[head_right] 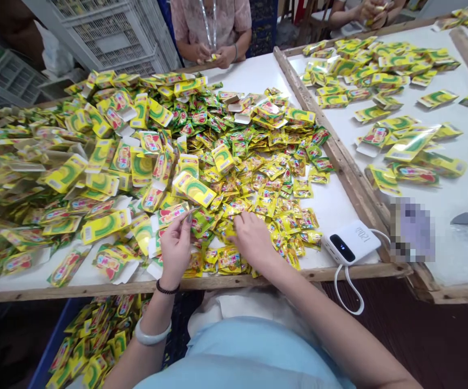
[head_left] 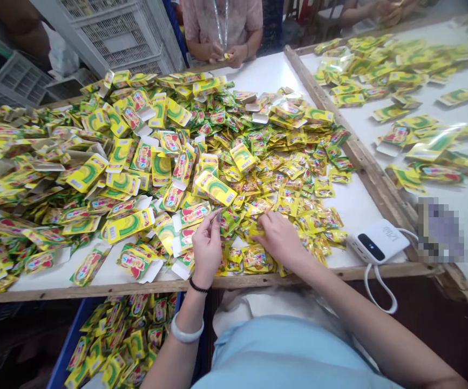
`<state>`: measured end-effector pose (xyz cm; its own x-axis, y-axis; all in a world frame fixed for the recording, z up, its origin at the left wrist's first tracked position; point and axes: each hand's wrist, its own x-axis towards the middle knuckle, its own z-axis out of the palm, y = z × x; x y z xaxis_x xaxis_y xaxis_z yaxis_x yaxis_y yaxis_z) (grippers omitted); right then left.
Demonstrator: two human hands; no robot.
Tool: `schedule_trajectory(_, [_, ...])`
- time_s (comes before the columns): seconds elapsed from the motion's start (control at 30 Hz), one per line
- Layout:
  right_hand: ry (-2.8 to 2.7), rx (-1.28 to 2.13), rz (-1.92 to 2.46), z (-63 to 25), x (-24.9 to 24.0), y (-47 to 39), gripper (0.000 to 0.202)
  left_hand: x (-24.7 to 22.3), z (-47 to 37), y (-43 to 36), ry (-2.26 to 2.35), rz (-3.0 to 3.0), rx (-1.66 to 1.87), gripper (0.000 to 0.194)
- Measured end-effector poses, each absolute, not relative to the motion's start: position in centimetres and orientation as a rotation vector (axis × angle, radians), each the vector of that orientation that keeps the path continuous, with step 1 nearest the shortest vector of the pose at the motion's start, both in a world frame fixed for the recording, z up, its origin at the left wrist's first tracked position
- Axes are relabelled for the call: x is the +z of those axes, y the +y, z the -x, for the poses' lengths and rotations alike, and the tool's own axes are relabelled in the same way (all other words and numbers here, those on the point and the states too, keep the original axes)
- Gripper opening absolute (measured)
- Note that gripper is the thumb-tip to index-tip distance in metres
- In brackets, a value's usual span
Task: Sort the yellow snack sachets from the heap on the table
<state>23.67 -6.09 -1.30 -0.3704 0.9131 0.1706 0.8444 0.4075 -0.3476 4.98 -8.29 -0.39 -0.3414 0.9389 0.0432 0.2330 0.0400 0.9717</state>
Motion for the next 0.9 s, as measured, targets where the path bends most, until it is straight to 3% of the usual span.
schedule_trajectory(0.1, [-1.941, 0.563, 1.473, -25.2, -0.8, -5.5, 0.019, -0.7, -4.8, -8.5, 1.597, -1.067, 1.337, 0.038])
schedule_trajectory(0.27, [-1.182, 1.448, 1.176, -25.2, 0.8, -6.1, 0.029, -1.2, -7.3, -9.0, 1.457, -1.004, 1.280, 0.038])
schedule_trajectory(0.37, [-1.067, 1.300, 1.127, -23.4, 0.9, -7.1, 0.029, -0.4, -9.5, -9.5, 1.360, -0.948, 1.283, 0.038])
schedule_trajectory(0.47, [-1.249, 0.982, 1.183, -22.7, 0.5, -7.4, 0.023, 0.4, -10.4, -10.0, 1.309, -0.903, 1.271, 0.042])
schedule_trajectory(0.63, [-1.532, 0.750, 1.205, -23.5, 0.0, -7.3, 0.015, 0.7, -10.1, -10.5, 1.330, -1.001, 1.203, 0.040])
schedule_trajectory(0.77, [-1.464, 0.796, 1.186, -23.6, -0.4, -7.7, 0.017, 0.4, -10.4, -10.8, 1.339, -1.015, 1.117, 0.043])
schedule_trajectory(0.9, [-1.408, 1.070, 1.100, -23.6, -0.9, -8.3, 0.010, 0.1, -10.7, -11.1, 1.342, -1.045, 1.152, 0.037])
